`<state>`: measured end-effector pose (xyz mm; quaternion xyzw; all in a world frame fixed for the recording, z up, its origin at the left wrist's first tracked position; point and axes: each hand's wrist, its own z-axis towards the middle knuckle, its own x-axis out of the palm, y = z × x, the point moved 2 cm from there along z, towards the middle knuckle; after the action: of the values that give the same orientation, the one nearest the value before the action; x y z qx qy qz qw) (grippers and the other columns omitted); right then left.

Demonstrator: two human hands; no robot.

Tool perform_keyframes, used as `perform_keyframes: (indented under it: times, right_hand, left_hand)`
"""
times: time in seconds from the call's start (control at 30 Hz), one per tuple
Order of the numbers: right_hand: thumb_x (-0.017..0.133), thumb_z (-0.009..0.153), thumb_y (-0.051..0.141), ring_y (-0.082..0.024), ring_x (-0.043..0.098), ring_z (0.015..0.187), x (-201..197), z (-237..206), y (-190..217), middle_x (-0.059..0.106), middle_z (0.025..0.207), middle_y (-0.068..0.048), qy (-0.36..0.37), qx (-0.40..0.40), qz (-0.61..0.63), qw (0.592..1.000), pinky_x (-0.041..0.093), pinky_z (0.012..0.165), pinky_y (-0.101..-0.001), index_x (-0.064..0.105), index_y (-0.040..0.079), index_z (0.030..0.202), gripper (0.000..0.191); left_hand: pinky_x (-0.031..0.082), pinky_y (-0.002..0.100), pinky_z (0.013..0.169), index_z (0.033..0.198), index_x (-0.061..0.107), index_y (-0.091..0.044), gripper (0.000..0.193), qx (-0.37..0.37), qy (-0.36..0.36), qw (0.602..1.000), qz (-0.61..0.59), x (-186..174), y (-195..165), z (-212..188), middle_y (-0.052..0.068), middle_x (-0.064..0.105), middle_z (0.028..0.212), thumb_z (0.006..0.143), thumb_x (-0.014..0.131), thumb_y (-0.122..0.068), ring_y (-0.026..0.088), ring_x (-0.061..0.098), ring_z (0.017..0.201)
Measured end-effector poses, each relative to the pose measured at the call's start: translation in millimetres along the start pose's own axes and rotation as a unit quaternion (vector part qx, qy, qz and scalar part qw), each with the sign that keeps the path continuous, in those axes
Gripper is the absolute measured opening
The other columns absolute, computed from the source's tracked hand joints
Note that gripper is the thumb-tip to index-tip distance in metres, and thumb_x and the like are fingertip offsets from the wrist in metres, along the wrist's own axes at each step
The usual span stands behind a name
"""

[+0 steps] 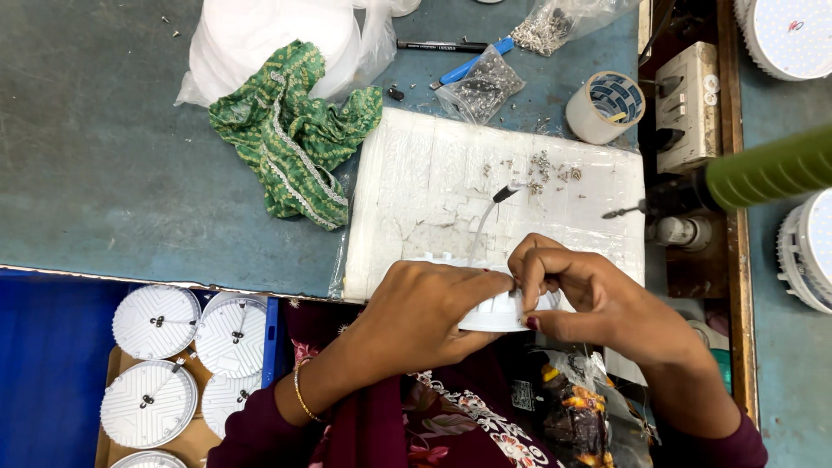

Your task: The person wipes an LED panel with a green cloth, places a white lamp base on the work pad, and uses a green electric screwdriver to drive screws into the base. They attach a terminal block and wire, fit the diffuser cover onto the base, and set finished lamp assemblies aside.

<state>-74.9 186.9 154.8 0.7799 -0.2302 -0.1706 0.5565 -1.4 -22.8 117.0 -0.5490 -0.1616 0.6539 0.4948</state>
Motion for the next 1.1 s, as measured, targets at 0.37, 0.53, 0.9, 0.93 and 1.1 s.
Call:
perform_keyframes:
  times: [0.37, 0.53, 0.9, 0.93, 1.1]
  right_hand:
    - [0.068, 0.086, 0.011, -0.013, 0.057, 0.095, -31.4, -28.0, 5.5, 0.060, 0.106, -0.004, -0.245, -0.202, -0.055, 0.947, 0.047, 0.084, -0.0266, 0.061, 0.006, 0.107, 0.023]
    - [0.061, 0.117, 0.012, -0.014, 0.048, 0.077, -134.3, -41.0, -15.2, 0.060, 0.098, -0.007, -0.604, -0.364, -0.202, 0.679, 0.040, 0.070, -0.0258, 0.065, -0.004, 0.113, 0.016]
    - [0.055, 0.119, 0.021, -0.015, 0.046, 0.066, -154.1, -43.8, -12.0, 0.048, 0.078, -0.007, -0.414, -0.481, 0.028, 0.772, 0.040, 0.063, -0.0296, 0.054, 0.003, 0.099, 0.027]
    - [0.051, 0.119, 0.020, -0.016, 0.043, 0.066, -135.1, -55.0, -14.5, 0.044, 0.078, -0.007, -0.411, -0.506, 0.008, 0.758, 0.038, 0.063, -0.0298, 0.051, 0.002, 0.098, 0.028]
    - [0.050, 0.116, 0.014, -0.017, 0.041, 0.064, -56.6, -77.2, -22.8, 0.041, 0.077, -0.008, -0.396, -0.574, -0.040, 0.715, 0.038, 0.061, -0.0306, 0.047, 0.002, 0.096, 0.024]
  left_hand:
    - [0.053, 0.046, 0.062, 0.112, 0.070, -0.015, 0.031, -0.007, -0.013, 1.000, -0.007, -1.1, 2.9, -0.7, 0.012, 0.074, 0.079, 0.085, 0.076, -0.029, 0.032, 0.073, 0.073]
    - [0.053, 0.045, 0.062, 0.112, 0.070, -0.015, 0.032, 0.002, -0.021, 1.000, -0.002, 1.3, 2.3, -3.9, 0.012, 0.074, 0.079, 0.084, 0.077, -0.030, 0.032, 0.073, 0.073]
    - [0.052, 0.047, 0.059, 0.110, 0.072, -0.017, 0.032, -0.022, -0.021, 0.999, 0.014, 1.1, 0.5, -0.9, 0.011, 0.074, 0.076, 0.082, 0.074, -0.033, 0.033, 0.072, 0.070]
    - [0.052, 0.047, 0.059, 0.110, 0.071, -0.017, 0.031, -0.022, -0.023, 0.999, 0.009, 1.9, 0.3, -0.9, 0.011, 0.074, 0.077, 0.083, 0.073, -0.033, 0.033, 0.072, 0.070]
    - [0.051, 0.049, 0.059, 0.110, 0.071, -0.017, 0.031, -0.024, -0.027, 0.999, 0.018, 3.9, -0.9, -2.3, 0.012, 0.073, 0.074, 0.085, 0.073, -0.035, 0.035, 0.071, 0.069]
